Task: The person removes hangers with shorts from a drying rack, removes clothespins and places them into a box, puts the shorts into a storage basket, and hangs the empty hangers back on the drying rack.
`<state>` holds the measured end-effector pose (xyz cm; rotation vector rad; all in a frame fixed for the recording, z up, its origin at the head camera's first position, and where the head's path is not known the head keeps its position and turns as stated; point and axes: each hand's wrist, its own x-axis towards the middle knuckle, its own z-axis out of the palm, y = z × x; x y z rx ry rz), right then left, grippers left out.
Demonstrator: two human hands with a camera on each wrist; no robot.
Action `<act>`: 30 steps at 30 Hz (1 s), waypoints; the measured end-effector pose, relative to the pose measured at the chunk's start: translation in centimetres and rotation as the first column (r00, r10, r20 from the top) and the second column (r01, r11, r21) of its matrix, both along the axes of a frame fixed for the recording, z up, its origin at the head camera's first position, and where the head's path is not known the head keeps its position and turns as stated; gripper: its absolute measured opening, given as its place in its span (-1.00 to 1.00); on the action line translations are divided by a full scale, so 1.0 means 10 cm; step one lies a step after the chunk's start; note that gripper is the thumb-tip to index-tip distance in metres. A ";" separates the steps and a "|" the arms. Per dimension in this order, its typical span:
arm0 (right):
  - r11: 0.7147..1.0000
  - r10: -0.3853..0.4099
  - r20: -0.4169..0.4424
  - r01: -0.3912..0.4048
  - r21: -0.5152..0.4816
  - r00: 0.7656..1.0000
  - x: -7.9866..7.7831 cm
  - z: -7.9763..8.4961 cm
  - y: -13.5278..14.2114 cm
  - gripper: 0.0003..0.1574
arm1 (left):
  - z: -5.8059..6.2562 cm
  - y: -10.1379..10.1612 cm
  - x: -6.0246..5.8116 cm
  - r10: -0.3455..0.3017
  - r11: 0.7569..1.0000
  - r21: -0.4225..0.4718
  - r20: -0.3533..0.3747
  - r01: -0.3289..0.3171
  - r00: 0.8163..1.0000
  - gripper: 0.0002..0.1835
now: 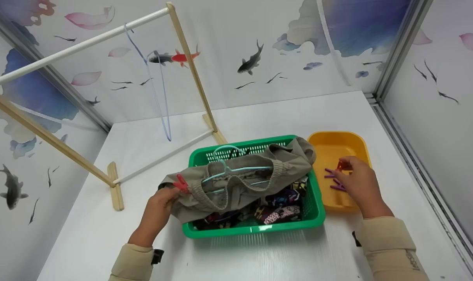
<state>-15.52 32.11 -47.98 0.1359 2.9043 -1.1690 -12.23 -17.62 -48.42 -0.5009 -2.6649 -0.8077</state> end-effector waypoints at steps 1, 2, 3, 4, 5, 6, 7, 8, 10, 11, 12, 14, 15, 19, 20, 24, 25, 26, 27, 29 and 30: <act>1.000 0.013 0.008 -0.013 0.014 1.000 -0.02 -0.02 0.01 -0.20 | 0.00 0.00 0.00 -0.003 1.000 -0.003 -0.001 0.003 1.000 -0.78; 0.999 0.027 0.011 -0.027 0.028 1.000 -0.03 -0.03 0.02 -0.22 | 0.00 -0.01 0.00 -0.006 1.000 -0.009 -0.006 0.006 1.000 -0.77; 0.998 0.039 0.024 -0.040 0.039 0.999 -0.04 -0.04 0.02 -0.23 | 0.00 -0.01 0.00 -0.006 1.000 -0.010 -0.008 0.006 1.000 -0.77; 0.997 0.051 0.037 -0.053 0.052 0.998 -0.05 -0.05 0.03 -0.24 | 0.00 -0.01 0.00 -0.008 1.000 -0.012 -0.011 0.008 1.000 -0.77; 0.996 0.063 0.051 -0.067 0.065 0.997 -0.06 -0.06 0.04 -0.25 | 0.00 -0.01 0.00 -0.011 1.000 -0.015 -0.015 0.011 1.000 -0.77; 0.994 0.076 0.065 -0.080 0.074 0.995 -0.08 -0.07 0.04 -0.27 | 0.00 -0.01 0.00 -0.013 1.000 -0.017 -0.019 0.013 1.000 -0.78; 0.992 0.087 0.077 -0.094 0.087 0.993 -0.09 -0.08 0.04 -0.29 | 0.00 -0.01 0.00 -0.014 1.000 -0.017 -0.021 0.014 1.000 -0.78; 0.990 0.095 0.095 -0.104 0.095 0.991 -0.10 -0.09 0.04 -0.31 | 0.00 -0.01 0.00 -0.015 1.000 -0.018 -0.024 0.014 1.000 -0.78; 0.985 0.111 0.131 -0.127 0.115 0.985 -0.12 -0.12 0.03 -0.34 | -0.01 -0.01 0.00 -0.014 1.000 -0.018 -0.028 0.014 1.000 -0.78; 0.983 0.115 0.153 -0.134 0.123 0.982 -0.14 -0.13 0.03 -0.35 | -0.01 -0.02 0.00 -0.013 1.000 -0.017 -0.030 0.013 0.999 -0.78; 0.980 0.123 0.170 -0.146 0.131 0.978 -0.14 -0.14 0.02 -0.35 | -0.01 -0.02 0.00 -0.012 1.000 -0.017 -0.032 0.011 0.999 -0.78; 0.973 0.144 0.202 -0.175 0.148 0.969 -0.16 -0.17 0.02 -0.36 | -0.01 -0.02 0.00 -0.009 1.000 -0.018 -0.040 0.008 0.999 -0.77; 0.968 0.158 0.211 -0.193 0.159 0.965 -0.17 -0.18 0.01 -0.38 | -0.01 -0.02 0.00 -0.008 1.000 -0.020 -0.042 0.007 0.999 -0.77; 0.955 0.201 0.243 -0.245 0.167 0.949 -0.20 -0.23 -0.01 -0.46 | 0.00 -0.02 0.01 -0.004 1.000 -0.019 -0.047 0.003 0.999 -0.78; 0.954 0.207 0.256 -0.252 0.160 0.944 -0.20 -0.23 -0.01 -0.48 | 0.00 -0.02 0.01 -0.004 1.000 -0.014 -0.042 0.003 0.999 -0.79; 0.956 0.214 0.323 -0.265 0.123 0.922 -0.22 -0.26 -0.02 -0.47 | 0.00 -0.02 0.01 -0.001 1.000 0.004 -0.022 0.001 1.000 -0.81; 0.956 0.215 0.338 -0.268 0.117 0.916 -0.23 -0.27 -0.03 -0.46 | 0.00 -0.01 0.01 0.001 1.000 0.006 -0.018 -0.001 1.000 -0.82; 0.953 0.222 0.348 -0.279 0.122 0.911 -0.23 -0.28 -0.03 -0.45 | 0.00 -0.01 0.01 0.001 1.000 0.005 -0.020 -0.001 1.000 -0.83; 0.948 0.227 0.355 -0.289 0.131 0.907 -0.24 -0.29 -0.03 -0.45 | 0.00 -0.01 0.00 0.003 1.000 -0.001 -0.024 -0.003 1.000 -0.84; 0.939 0.239 0.361 -0.309 0.150 0.901 -0.24 -0.31 -0.03 -0.45 | 0.01 0.00 0.00 0.006 1.000 -0.012 -0.031 -0.006 1.000 -0.86; 0.936 0.242 0.365 -0.315 0.158 0.899 -0.25 -0.32 -0.03 -0.44 | 0.01 0.00 0.00 0.010 1.000 -0.021 -0.037 -0.010 0.999 -0.87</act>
